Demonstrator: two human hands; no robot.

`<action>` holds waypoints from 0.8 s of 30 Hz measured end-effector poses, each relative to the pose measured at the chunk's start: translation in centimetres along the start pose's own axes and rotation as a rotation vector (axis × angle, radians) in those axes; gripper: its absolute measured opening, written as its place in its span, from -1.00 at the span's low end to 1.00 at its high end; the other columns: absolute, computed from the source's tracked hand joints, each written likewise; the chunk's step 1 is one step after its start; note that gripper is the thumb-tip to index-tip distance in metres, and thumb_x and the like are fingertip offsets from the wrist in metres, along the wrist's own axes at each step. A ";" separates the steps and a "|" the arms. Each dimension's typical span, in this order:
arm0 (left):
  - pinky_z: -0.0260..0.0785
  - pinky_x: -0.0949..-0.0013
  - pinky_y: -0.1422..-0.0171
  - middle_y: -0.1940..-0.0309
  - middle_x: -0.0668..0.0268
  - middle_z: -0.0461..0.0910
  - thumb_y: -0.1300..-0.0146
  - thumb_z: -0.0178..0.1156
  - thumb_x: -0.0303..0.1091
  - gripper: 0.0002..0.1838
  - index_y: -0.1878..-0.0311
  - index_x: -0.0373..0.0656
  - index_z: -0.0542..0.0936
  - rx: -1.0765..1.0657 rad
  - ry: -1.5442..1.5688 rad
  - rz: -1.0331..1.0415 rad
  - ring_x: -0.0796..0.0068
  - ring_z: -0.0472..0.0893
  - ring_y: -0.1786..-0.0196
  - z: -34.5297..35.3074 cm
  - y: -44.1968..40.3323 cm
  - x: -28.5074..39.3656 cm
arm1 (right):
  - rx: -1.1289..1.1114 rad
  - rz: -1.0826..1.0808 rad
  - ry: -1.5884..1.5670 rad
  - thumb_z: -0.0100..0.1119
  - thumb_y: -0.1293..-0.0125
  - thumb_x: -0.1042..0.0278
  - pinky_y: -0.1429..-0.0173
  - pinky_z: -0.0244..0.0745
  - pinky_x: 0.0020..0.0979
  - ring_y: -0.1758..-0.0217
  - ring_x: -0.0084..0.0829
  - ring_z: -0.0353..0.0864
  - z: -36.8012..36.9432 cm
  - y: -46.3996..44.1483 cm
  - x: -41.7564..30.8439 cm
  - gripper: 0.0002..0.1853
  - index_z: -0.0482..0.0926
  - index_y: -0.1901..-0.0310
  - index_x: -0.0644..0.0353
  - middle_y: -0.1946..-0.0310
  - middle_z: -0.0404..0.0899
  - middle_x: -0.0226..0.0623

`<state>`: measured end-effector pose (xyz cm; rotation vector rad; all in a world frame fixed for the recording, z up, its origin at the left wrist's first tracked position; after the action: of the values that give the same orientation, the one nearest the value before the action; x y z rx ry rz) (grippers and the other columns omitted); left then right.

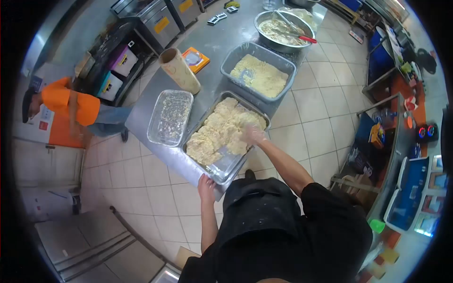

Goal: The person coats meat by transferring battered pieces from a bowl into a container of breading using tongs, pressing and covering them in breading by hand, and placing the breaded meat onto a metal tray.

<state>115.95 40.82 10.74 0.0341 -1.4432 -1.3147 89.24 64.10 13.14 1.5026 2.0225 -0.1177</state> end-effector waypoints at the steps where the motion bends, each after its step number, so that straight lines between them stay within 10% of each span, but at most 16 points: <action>1: 0.29 0.25 -0.06 0.02 0.20 0.44 -0.27 0.08 -0.26 -0.45 -0.29 -0.21 0.22 0.050 -0.098 0.007 0.40 0.44 0.07 -0.2 -0.1 0.2 | -0.079 0.026 0.020 0.10 -0.17 0.08 -0.16 0.41 -0.13 -0.10 -0.04 0.51 -4.9 1.7 -2.7 -0.52 0.49 -0.08 0.18 -0.05 0.50 0.01; 5: 0.25 0.26 -0.16 -0.08 0.12 0.40 -0.24 0.03 -0.38 -0.46 -0.28 -0.29 0.21 0.318 -0.482 0.320 0.37 0.40 -0.09 -2.8 -0.6 2.6 | 0.167 -0.233 -0.104 0.13 -0.17 -0.03 -0.06 0.46 -0.13 -0.01 -0.05 0.56 -16.5 -1.7 1.0 -0.50 0.54 0.00 0.20 0.05 0.56 0.03; 8: 0.22 0.28 -0.21 -0.15 0.09 0.35 -0.27 0.04 -0.37 -0.51 -0.25 -0.29 0.27 0.422 -0.280 0.465 0.35 0.36 -0.18 8.2 3.1 7.9 | 0.499 -0.179 0.060 0.14 -0.16 -0.03 0.15 0.52 -0.20 0.24 -0.09 0.62 -35.1 -7.5 10.6 -0.59 0.63 0.23 0.20 0.37 0.63 -0.04; 13: 0.27 0.37 -0.15 -0.12 0.12 0.40 -0.33 0.05 -0.30 -0.53 -0.26 -0.23 0.28 0.263 -0.168 0.377 0.38 0.43 -0.11 26.4 0.5 7.4 | 0.590 0.069 0.455 0.18 -0.08 0.12 0.12 0.52 -0.17 0.24 -0.05 0.61 -47.2 -22.2 26.7 -0.65 0.60 0.25 0.26 0.30 0.61 0.04; 24: 0.44 0.24 0.06 -0.10 0.31 0.44 -0.44 -0.10 -0.10 -0.55 -0.29 -0.09 0.29 0.287 0.135 0.140 0.42 0.48 -0.06 45.6 -8.3 -2.2 | -0.005 -0.081 0.469 0.09 -0.13 0.30 0.19 0.45 -0.05 0.20 0.03 0.59 -54.1 -33.6 29.0 -0.81 0.51 0.26 0.21 0.31 0.59 0.00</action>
<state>79.75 69.56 14.84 0.2037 -1.4801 -0.9670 31.83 98.97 32.70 1.5516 2.4450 0.2291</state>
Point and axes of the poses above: each hand's wrist, its own y-axis away from the middle knuckle, its own z-axis out of the palm, x = y × z, the point moved 9 cm from there along -y, towards the middle knuckle
